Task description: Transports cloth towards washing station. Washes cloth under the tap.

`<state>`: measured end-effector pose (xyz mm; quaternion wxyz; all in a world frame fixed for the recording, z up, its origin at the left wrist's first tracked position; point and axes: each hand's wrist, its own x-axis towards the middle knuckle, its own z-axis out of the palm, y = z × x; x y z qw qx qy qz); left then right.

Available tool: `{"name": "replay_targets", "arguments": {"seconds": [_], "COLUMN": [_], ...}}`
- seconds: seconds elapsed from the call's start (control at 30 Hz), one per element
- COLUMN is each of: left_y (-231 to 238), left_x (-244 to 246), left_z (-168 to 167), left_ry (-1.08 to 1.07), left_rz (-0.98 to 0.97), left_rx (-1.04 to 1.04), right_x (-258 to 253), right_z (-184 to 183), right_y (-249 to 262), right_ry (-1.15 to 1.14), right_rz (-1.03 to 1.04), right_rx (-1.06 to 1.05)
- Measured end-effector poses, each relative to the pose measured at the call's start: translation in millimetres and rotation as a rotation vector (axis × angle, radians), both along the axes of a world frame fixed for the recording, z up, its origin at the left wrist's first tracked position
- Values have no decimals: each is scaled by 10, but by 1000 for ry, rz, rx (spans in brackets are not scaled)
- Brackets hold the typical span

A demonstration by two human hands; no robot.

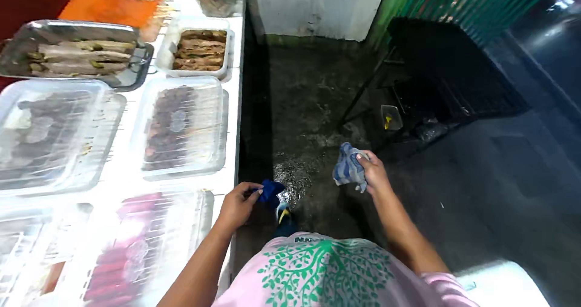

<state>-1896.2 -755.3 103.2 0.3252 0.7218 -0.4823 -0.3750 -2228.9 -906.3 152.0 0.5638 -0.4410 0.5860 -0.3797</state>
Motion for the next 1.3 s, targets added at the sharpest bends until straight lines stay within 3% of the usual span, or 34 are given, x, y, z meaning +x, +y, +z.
{"name": "replay_targets", "arguments": {"seconds": [0.17, 0.3, 0.57, 0.83, 0.97, 1.03, 1.1, 1.3], "left_y": [-771, -1674, -3524, -5392, -6368, -6828, -7232, -8226], "left_x": [263, 526, 1027, 911, 933, 1022, 1095, 1242], "left_z": [-79, -93, 154, 89, 4, 21, 125, 344], "left_ry": [-16, 6, -32, -18, -88, -171, -234, -286], "left_rz": [67, 23, -190, -303, -306, -302, -278, -54], "left_rx": [-43, -22, 35, -84, -34, 55, 127, 154], "right_x": [518, 629, 364, 22, 165, 196, 316, 997], "right_z": [-234, -285, -238, -474, -447, -597, -692, -482], "right_y": [-775, -1536, -2735, -3914, -4901, -5519, -6189, -8117], "right_ry": [-66, -25, 85, 165, 193, 104, 157, 101], "right_rz": [69, 71, -246, -507, -383, -276, -156, -45], "right_rx": [83, 131, 209, 322, 373, 409, 418, 305]}}
